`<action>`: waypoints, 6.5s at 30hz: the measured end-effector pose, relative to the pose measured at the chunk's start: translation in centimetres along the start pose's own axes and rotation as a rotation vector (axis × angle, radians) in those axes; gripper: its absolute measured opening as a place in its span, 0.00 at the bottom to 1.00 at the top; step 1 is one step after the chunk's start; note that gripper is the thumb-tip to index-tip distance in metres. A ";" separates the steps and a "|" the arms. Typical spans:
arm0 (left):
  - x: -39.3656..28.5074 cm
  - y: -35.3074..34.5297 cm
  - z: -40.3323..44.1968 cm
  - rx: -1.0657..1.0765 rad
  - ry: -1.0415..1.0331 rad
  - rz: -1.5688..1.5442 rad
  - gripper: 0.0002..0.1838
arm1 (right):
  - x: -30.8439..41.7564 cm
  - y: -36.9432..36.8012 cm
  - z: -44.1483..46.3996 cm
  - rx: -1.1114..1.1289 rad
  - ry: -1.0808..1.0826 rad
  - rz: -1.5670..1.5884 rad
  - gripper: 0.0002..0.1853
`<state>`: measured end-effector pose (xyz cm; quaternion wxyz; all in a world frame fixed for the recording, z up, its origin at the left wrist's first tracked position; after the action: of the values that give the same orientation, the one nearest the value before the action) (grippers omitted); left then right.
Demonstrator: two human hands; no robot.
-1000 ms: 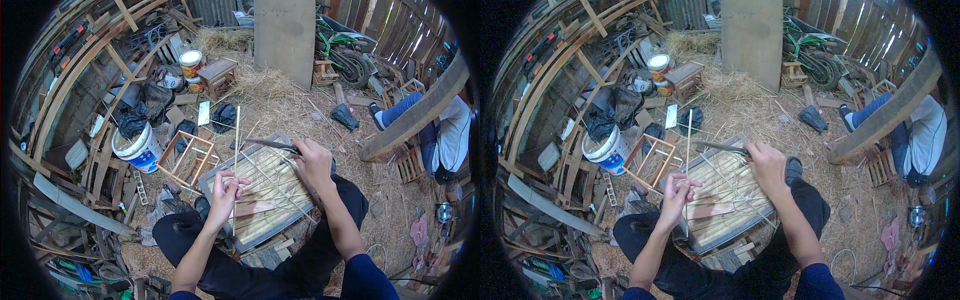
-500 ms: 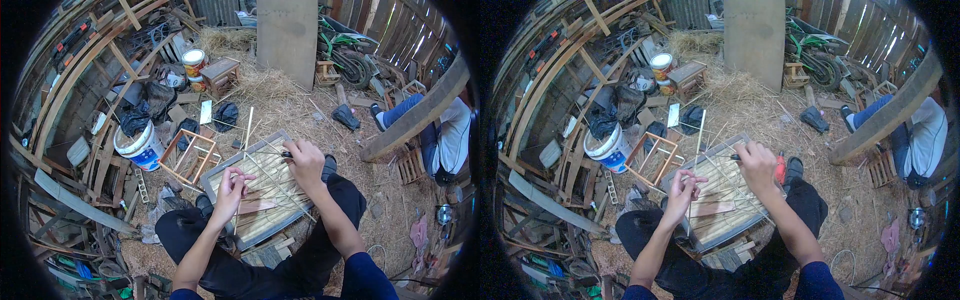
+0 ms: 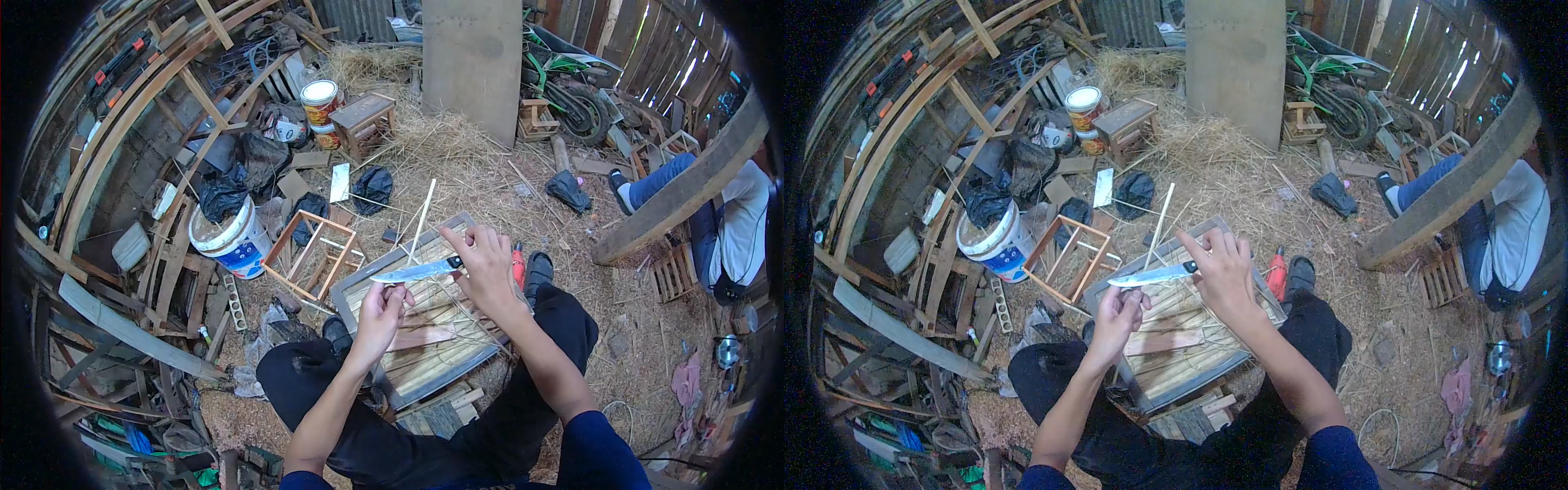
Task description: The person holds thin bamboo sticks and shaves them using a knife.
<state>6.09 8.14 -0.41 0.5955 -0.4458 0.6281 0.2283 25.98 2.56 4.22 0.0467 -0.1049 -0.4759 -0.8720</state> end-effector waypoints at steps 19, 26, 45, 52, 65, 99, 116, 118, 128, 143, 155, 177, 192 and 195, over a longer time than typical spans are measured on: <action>-0.6 1.4 -0.3 -0.080 0.036 -0.075 0.06 | -4.1 2.0 -1.2 0.149 0.146 0.040 0.20; -0.8 0.4 0.2 -0.028 0.055 -0.110 0.05 | -3.4 1.8 -1.6 0.216 0.006 0.314 0.16; -2.0 0.0 -0.1 -0.084 0.093 -0.188 0.25 | -3.4 0.9 -2.8 0.331 0.093 0.301 0.19; -1.4 0.2 -0.3 -0.052 0.105 0.003 0.21 | -1.6 0.9 -2.4 0.298 0.207 0.273 0.18; -1.9 0.4 -0.2 -0.061 0.078 -0.107 0.14 | -1.3 0.0 -1.2 0.187 0.247 0.248 0.17; -2.8 -1.5 -0.9 0.000 -0.044 -0.017 0.19 | -2.2 2.1 -0.2 -0.161 0.231 0.101 0.18; -2.8 -3.2 0.4 0.021 -0.112 0.014 0.16 | -3.9 3.1 -0.4 -0.268 0.156 -0.011 0.17; -2.5 -3.3 0.3 0.031 -0.140 0.049 0.16 | -5.0 3.2 -0.9 -0.280 0.065 -0.011 0.15; 0.1 -1.7 -0.3 0.025 0.076 0.004 0.16 | -6.0 3.5 -1.1 -0.238 -0.016 0.209 0.15; 0.5 -1.9 -1.0 0.180 0.121 -0.035 0.14 | 1.1 -1.7 -1.5 0.336 -0.109 0.692 0.16; 0.0 -0.5 -1.3 0.214 0.002 0.165 0.17 | -0.9 -3.2 -0.4 -0.001 -0.418 0.974 0.10; -0.4 -1.8 -0.5 0.091 -0.083 0.129 0.13 | 1.6 -1.0 -0.5 -0.018 0.056 0.579 0.16; -0.4 -2.2 -1.1 0.086 -0.122 0.181 0.14 | 1.1 -0.7 -0.7 -0.008 0.248 0.451 0.17; -0.1 -1.9 -1.2 0.094 -0.110 0.205 0.16 | 0.7 -0.4 -0.7 -0.023 0.253 0.398 0.16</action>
<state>7.00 6.20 0.37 0.6227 -0.3376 0.6470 0.2823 25.15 2.19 3.65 0.2761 -0.0870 -0.4263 -0.8570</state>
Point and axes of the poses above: each hand's wrist, its own z-axis towards the middle knuckle, its own y-axis out of the back of the hand, x = y × z, the point moved 2 cm from there along z, towards the middle knuckle, and after that the axes turned 5 degrees about -z, right-handed, at the moved point
